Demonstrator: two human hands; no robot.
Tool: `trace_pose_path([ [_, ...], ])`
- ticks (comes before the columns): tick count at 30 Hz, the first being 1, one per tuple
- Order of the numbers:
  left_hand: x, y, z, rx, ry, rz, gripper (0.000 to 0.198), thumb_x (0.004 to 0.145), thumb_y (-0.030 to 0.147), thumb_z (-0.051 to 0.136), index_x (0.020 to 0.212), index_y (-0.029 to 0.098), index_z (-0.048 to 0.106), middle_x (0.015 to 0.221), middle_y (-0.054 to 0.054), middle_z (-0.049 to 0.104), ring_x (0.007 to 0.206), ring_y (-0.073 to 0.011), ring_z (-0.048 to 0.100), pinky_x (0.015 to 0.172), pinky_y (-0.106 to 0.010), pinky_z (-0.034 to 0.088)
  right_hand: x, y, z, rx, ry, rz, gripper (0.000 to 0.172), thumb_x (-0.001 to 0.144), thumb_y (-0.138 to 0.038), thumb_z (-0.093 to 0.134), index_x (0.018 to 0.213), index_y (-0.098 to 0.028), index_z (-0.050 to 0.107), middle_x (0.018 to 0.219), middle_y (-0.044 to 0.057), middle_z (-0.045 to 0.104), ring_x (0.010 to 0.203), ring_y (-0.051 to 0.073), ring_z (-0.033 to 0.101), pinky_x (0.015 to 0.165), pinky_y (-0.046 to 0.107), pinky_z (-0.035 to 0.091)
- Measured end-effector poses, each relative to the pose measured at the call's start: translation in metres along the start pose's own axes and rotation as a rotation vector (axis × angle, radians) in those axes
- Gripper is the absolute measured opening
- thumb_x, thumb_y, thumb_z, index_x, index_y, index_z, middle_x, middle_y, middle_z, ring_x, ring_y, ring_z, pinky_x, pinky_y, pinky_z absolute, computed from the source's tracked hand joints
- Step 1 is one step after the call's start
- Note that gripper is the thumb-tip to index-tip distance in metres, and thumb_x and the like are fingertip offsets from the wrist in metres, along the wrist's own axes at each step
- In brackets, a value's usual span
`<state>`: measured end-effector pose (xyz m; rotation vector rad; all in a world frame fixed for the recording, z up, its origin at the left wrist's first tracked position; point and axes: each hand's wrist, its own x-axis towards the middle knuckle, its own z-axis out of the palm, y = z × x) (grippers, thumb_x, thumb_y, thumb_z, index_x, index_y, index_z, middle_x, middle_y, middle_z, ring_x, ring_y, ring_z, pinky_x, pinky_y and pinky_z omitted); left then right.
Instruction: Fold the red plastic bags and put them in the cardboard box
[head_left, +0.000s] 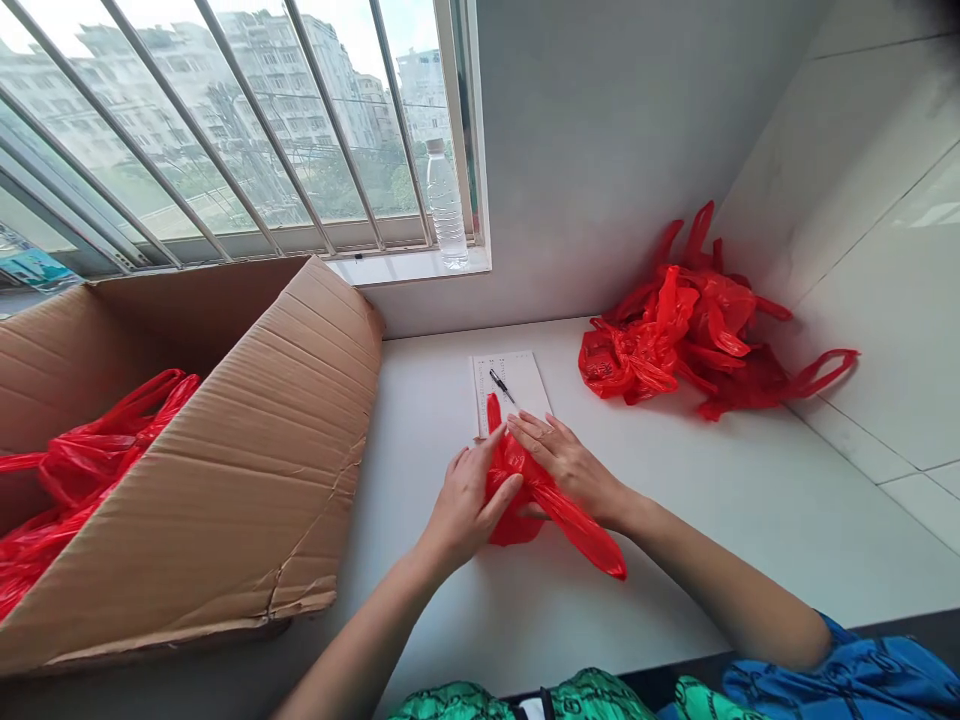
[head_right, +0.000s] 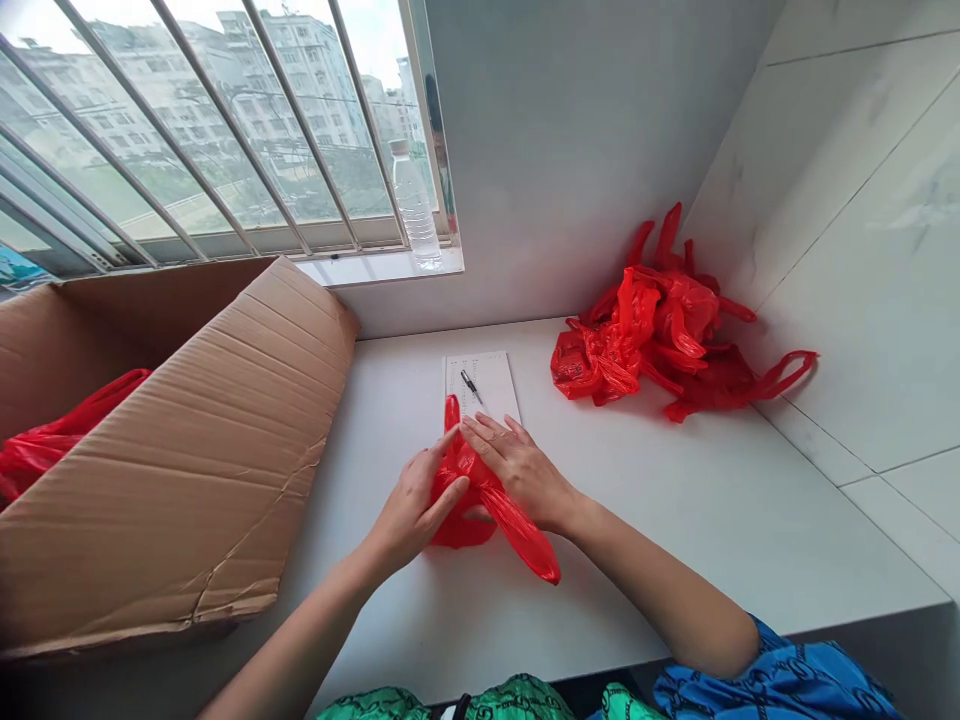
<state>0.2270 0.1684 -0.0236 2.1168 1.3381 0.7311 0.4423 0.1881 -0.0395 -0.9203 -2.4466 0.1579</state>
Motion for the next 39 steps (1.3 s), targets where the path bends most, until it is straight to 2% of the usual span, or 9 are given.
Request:
trace_pose_path([
  [3, -0.001, -0.003, 0.012, 0.327, 0.015, 0.103, 0.054, 0.099, 0.038, 0.043, 0.150, 0.024, 0.033, 0.145, -0.012, 0.049, 0.136, -0.0261, 0.044, 0.117, -0.053, 0.025, 0.010, 0.002, 0.024, -0.047, -0.002, -0.016, 0.088, 0.092, -0.056, 0.051, 0.156, -0.013, 0.009, 0.157, 0.015, 0.032, 0.148, 0.029, 0.023, 0.119, 0.055, 0.025],
  [5, -0.002, -0.013, 0.017, 0.479, 0.047, 0.119, 0.051, 0.099, 0.037, 0.042, 0.148, 0.021, 0.038, 0.150, -0.012, 0.043, 0.141, -0.0274, 0.037, 0.117, -0.053, 0.026, 0.008, 0.005, 0.035, -0.076, 0.012, 0.002, 0.085, 0.092, -0.055, 0.051, 0.155, -0.012, 0.015, 0.155, 0.015, 0.035, 0.147, 0.029, 0.025, 0.119, 0.053, 0.027],
  [8, -0.003, -0.026, 0.023, 0.579, 0.078, 0.152, 0.051, 0.099, 0.036, 0.040, 0.147, 0.017, 0.040, 0.153, -0.013, 0.038, 0.144, -0.0278, 0.032, 0.117, -0.051, 0.028, 0.004, 0.006, 0.044, -0.114, 0.033, 0.021, 0.084, 0.090, -0.056, 0.053, 0.154, -0.012, 0.020, 0.154, 0.015, 0.038, 0.145, 0.029, 0.028, 0.118, 0.053, 0.028],
  [21, -0.001, -0.035, 0.030, 0.637, 0.064, 0.148, 0.049, 0.100, 0.035, 0.037, 0.144, 0.013, 0.044, 0.153, -0.013, 0.037, 0.144, -0.0281, 0.032, 0.117, -0.052, 0.027, -0.001, 0.008, 0.055, -0.129, 0.006, 0.070, 0.078, 0.091, -0.059, 0.050, 0.151, -0.012, 0.032, 0.153, 0.015, 0.039, 0.145, 0.032, 0.028, 0.117, 0.054, 0.029],
  [39, -0.001, -0.040, 0.036, 0.672, 0.071, 0.148, 0.048, 0.100, 0.035, 0.038, 0.142, 0.013, 0.046, 0.154, -0.012, 0.036, 0.144, -0.0268, 0.033, 0.117, -0.051, 0.029, -0.005, 0.010, 0.067, -0.140, 0.003, 0.082, 0.075, 0.093, -0.056, 0.048, 0.151, -0.011, 0.032, 0.155, 0.013, 0.037, 0.146, 0.029, 0.027, 0.119, 0.051, 0.027],
])
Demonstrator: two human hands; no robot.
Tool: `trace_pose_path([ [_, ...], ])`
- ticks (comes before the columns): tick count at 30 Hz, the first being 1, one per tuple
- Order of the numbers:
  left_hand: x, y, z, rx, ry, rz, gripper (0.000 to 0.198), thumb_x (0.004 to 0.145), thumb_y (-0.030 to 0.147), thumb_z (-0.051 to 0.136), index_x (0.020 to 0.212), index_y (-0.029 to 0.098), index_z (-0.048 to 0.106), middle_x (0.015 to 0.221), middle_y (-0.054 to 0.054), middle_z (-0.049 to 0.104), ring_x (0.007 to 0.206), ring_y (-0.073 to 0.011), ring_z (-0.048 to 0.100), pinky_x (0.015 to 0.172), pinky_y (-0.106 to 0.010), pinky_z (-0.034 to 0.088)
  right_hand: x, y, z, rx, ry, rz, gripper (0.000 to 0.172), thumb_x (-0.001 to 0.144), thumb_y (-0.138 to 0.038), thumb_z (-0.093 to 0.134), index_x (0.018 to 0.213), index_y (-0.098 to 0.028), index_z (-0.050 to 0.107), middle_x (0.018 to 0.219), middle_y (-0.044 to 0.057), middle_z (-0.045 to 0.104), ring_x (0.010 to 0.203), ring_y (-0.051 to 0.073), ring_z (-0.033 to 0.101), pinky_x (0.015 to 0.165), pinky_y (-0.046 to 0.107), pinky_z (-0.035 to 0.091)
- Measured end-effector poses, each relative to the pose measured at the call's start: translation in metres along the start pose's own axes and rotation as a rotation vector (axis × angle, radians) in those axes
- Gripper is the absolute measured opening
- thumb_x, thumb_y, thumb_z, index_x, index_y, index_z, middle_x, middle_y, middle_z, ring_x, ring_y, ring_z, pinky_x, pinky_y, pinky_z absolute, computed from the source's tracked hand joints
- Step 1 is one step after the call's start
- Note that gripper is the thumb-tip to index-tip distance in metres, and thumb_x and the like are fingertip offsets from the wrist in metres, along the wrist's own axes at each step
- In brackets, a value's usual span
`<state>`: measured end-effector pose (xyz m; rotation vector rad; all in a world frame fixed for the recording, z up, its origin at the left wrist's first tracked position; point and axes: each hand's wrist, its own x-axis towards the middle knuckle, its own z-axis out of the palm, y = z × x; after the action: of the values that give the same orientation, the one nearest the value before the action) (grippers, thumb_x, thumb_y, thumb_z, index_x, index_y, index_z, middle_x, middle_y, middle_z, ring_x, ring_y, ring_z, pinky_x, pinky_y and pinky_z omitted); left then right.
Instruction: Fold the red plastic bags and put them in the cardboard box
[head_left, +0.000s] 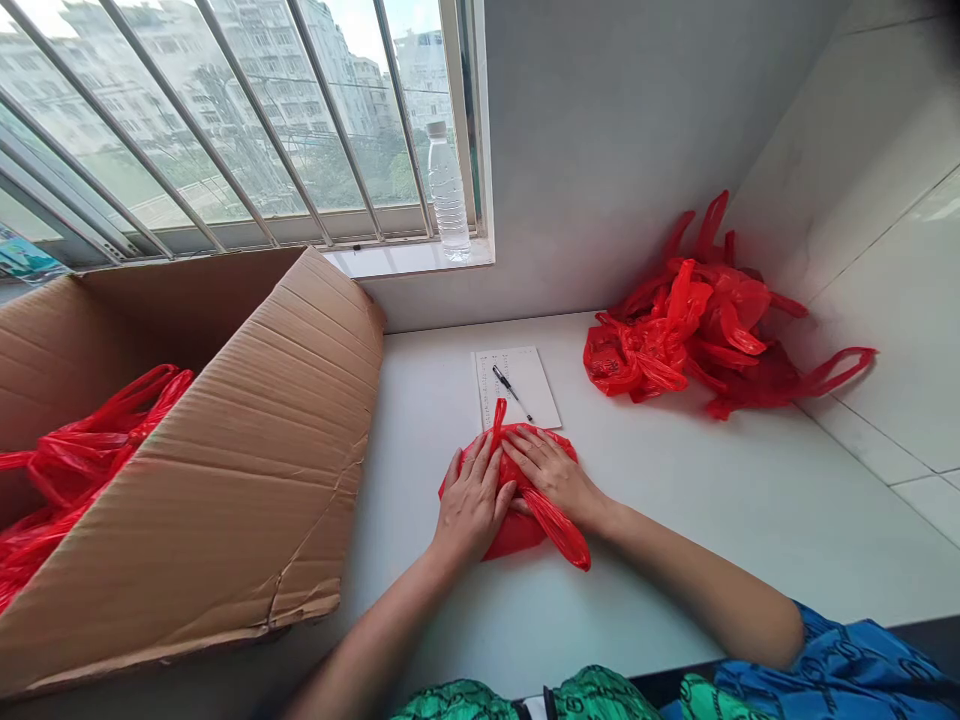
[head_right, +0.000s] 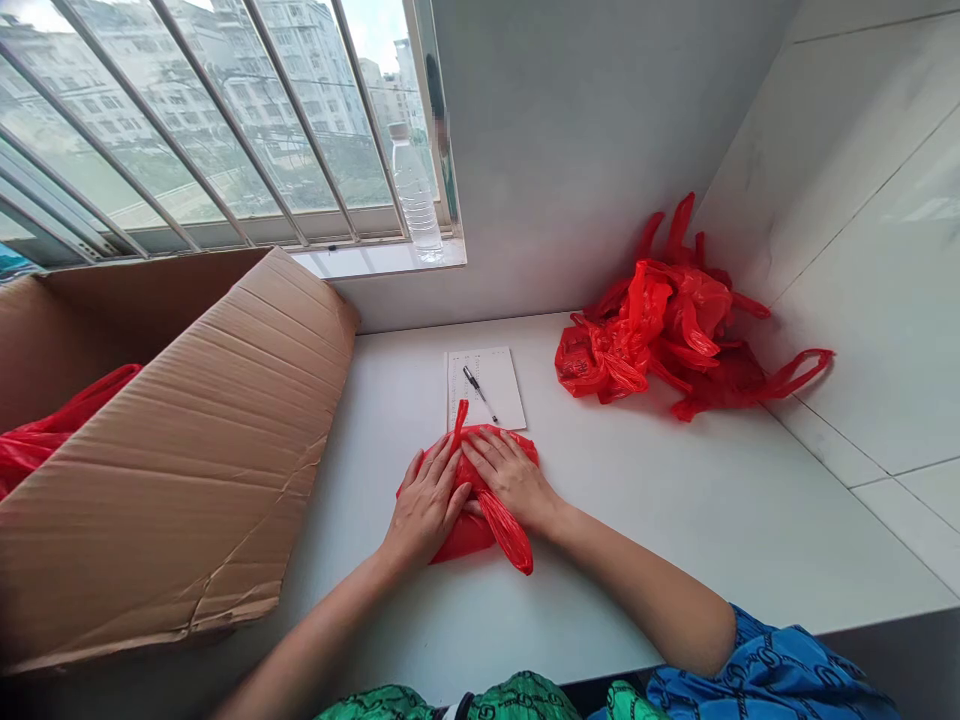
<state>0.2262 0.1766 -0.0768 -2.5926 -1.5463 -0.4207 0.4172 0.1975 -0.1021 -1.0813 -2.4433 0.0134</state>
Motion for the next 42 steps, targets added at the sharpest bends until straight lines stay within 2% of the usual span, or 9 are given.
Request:
trace_pose_path([
  [17, -0.001, -0.002, 0.005, -0.034, -0.011, -0.011, 0.048, 0.101, 0.036, 0.035, 0.141, 0.013, 0.047, 0.154, -0.012, 0.036, 0.143, -0.0264, 0.034, 0.117, -0.051, 0.030, 0.000, 0.001, 0.006, 0.050, -0.037, 0.022, 0.074, 0.094, -0.056, 0.047, 0.150, -0.011, 0.034, 0.153, 0.014, 0.039, 0.144, 0.028, 0.031, 0.119, 0.050, 0.027],
  [24, -0.002, -0.008, 0.004, -0.187, 0.002, -0.016, 0.049, 0.102, 0.038, 0.036, 0.146, 0.017, 0.040, 0.152, -0.011, 0.042, 0.142, -0.0232, 0.036, 0.118, -0.046, 0.028, 0.002, 0.001, 0.004, 0.119, -0.007, 0.023, 0.074, 0.092, -0.055, 0.052, 0.150, -0.014, 0.034, 0.149, 0.015, 0.045, 0.140, 0.028, 0.039, 0.117, 0.051, 0.031],
  [27, -0.006, -0.013, -0.007, -0.291, 0.076, -0.039, 0.049, 0.103, 0.034, 0.033, 0.150, 0.020, 0.032, 0.148, -0.010, 0.045, 0.138, -0.0211, 0.040, 0.114, -0.043, 0.033, 0.003, 0.002, -0.010, 0.234, 0.059, 0.032, 0.060, 0.092, -0.051, 0.055, 0.141, -0.017, 0.047, 0.138, 0.013, 0.057, 0.132, 0.026, 0.049, 0.112, 0.047, 0.038],
  [31, -0.018, -0.020, -0.029, -0.325, 0.233, -0.061, 0.049, 0.101, 0.030, 0.041, 0.148, 0.023, 0.034, 0.135, -0.010, 0.054, 0.127, -0.0233, 0.048, 0.107, -0.044, 0.040, 0.005, -0.001, -0.037, 0.448, 0.196, 0.064, 0.021, 0.097, -0.037, 0.051, 0.103, -0.024, 0.067, 0.098, 0.004, 0.074, 0.099, 0.020, 0.066, 0.104, 0.043, 0.042],
  [34, -0.023, -0.021, -0.053, -0.286, 0.271, -0.056, 0.036, 0.098, 0.027, 0.047, 0.134, 0.026, 0.053, 0.119, -0.008, 0.060, 0.116, -0.0242, 0.053, 0.100, -0.044, 0.043, 0.006, -0.007, -0.053, 0.610, 0.262, 0.160, 0.023, 0.098, -0.036, 0.051, 0.084, -0.023, 0.065, 0.080, 0.001, 0.071, 0.078, 0.017, 0.065, 0.102, 0.042, 0.043],
  [36, -0.022, -0.018, -0.071, -0.243, 0.262, -0.074, 0.024, 0.098, 0.028, 0.049, 0.116, 0.027, 0.064, 0.116, -0.007, 0.059, 0.113, -0.0248, 0.054, 0.096, -0.044, 0.044, 0.007, -0.012, -0.059, 0.667, 0.289, 0.222, 0.028, 0.096, -0.039, 0.052, 0.076, -0.023, 0.062, 0.072, 0.000, 0.066, 0.077, 0.017, 0.063, 0.098, 0.041, 0.045],
  [38, -0.018, -0.010, -0.089, -0.214, 0.251, -0.081, 0.018, 0.096, 0.033, 0.053, 0.104, 0.025, 0.066, 0.122, -0.008, 0.056, 0.117, -0.0265, 0.052, 0.097, -0.045, 0.043, 0.007, -0.018, -0.064, 0.695, 0.289, 0.247, 0.031, 0.095, -0.042, 0.053, 0.071, -0.023, 0.059, 0.067, 0.000, 0.061, 0.079, 0.019, 0.062, 0.093, 0.039, 0.048],
  [40, -0.012, 0.002, -0.102, -0.218, 0.229, -0.048, 0.026, 0.092, 0.041, 0.059, 0.111, 0.023, 0.062, 0.134, -0.010, 0.050, 0.124, -0.0285, 0.048, 0.101, -0.047, 0.042, 0.006, -0.024, -0.068, 0.732, 0.280, 0.243, 0.031, 0.095, -0.041, 0.053, 0.070, -0.023, 0.058, 0.065, 0.000, 0.059, 0.081, 0.019, 0.061, 0.091, 0.038, 0.049],
  [42, -0.008, 0.015, -0.109, -0.250, 0.159, 0.014, 0.047, 0.087, 0.049, 0.063, 0.124, 0.022, 0.054, 0.143, -0.013, 0.045, 0.128, -0.0293, 0.046, 0.103, -0.047, 0.042, 0.003, -0.030, -0.072, 0.783, 0.280, 0.223, 0.030, 0.094, -0.039, 0.054, 0.070, -0.023, 0.059, 0.065, 0.000, 0.059, 0.081, 0.019, 0.061, 0.090, 0.038, 0.050],
])
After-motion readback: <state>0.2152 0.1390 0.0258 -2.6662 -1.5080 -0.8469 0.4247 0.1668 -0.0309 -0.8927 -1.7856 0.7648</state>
